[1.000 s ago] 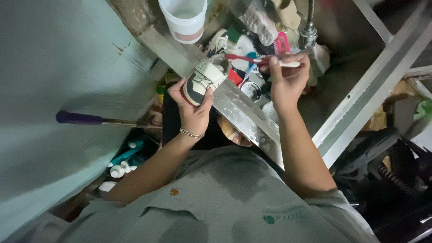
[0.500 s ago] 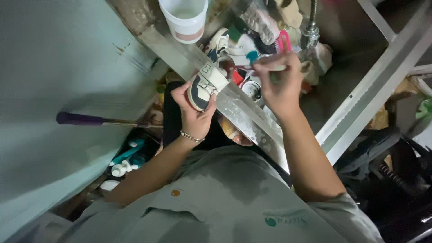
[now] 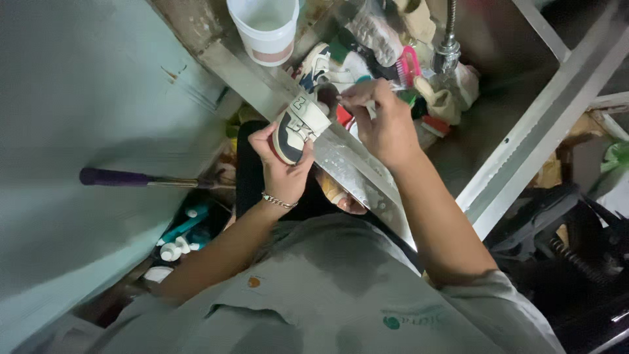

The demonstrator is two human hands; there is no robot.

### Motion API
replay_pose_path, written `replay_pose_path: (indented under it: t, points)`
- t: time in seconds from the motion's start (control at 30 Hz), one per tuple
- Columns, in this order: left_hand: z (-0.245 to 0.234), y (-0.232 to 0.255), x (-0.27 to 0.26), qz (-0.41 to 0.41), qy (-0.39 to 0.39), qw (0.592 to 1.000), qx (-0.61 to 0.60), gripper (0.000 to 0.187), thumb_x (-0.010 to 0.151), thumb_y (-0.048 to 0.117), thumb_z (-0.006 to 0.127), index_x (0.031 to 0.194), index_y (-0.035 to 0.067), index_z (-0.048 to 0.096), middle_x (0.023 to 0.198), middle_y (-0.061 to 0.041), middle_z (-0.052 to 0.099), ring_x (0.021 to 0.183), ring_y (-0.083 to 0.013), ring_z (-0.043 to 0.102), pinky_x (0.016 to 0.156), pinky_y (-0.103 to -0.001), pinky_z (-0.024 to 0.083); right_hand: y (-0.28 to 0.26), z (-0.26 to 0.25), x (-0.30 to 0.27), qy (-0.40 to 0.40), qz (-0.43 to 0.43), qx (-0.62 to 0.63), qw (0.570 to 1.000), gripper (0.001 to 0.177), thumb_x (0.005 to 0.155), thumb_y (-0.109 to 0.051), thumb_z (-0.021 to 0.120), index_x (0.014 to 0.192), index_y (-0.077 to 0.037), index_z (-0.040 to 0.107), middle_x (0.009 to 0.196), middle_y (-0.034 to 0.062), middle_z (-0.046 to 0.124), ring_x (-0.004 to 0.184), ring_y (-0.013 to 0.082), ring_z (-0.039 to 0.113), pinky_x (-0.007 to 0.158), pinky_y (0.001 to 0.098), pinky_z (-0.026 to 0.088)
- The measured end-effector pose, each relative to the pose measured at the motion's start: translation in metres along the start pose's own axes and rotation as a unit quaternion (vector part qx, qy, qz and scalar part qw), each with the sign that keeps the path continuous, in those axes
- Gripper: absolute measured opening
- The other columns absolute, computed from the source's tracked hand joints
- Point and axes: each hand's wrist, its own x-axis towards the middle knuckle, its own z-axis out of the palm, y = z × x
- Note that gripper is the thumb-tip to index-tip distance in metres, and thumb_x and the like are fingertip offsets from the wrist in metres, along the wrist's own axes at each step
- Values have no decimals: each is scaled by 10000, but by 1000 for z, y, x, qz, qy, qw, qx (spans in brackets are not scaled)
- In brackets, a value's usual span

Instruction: The person cleans a shoe using a brush and liquid from a container, then scrubs another shoe and its sole with a larger brush at a sink.

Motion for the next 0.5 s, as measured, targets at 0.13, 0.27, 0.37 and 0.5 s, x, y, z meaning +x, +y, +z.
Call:
replay_pose_path:
  t: [0.13,0.27,0.37,0.5]
  points:
    - [-5,-13,-4,-12,4,1000,-14,808,968,-70,993,1545,-11,431,1418,-313,568,1275,-656,622,1139,-599,611,-9,-9,-1,20,21,10,1000,283,1151,91,935,1149,6,665,1083,212,909,937,447,907,832,479,662]
    - [-1,-35,-12,-5,25,1000,4,820,960,-76,982,1563,-33,426,1421,-322,581,1333,-571,718,1164,-644,592,-15,-19,15,90,32,113,989,310,1209,30,936,1149,-15,635,1079,208,895,889,314,884,863,401,675]
    - [-2,-12,-5,-18,10,998,-53,725,1038,15,907,1549,103,400,1548,-273,599,1353,-333,735,1174,-455,665,-15,-23,37,215,68,226,948,341,1267,-54,811,1161,-179,513,941,64,630,833,201,619,855,421,549]
    - [7,-20,-2,-2,41,995,-89,802,1009,-10,978,1585,93,430,1499,-233,651,1290,-272,749,1146,-371,658,-2,-2,98,252,7,272,929,318,1259,-50,827,1224,-182,539,1067,59,612,924,198,629,843,393,583]
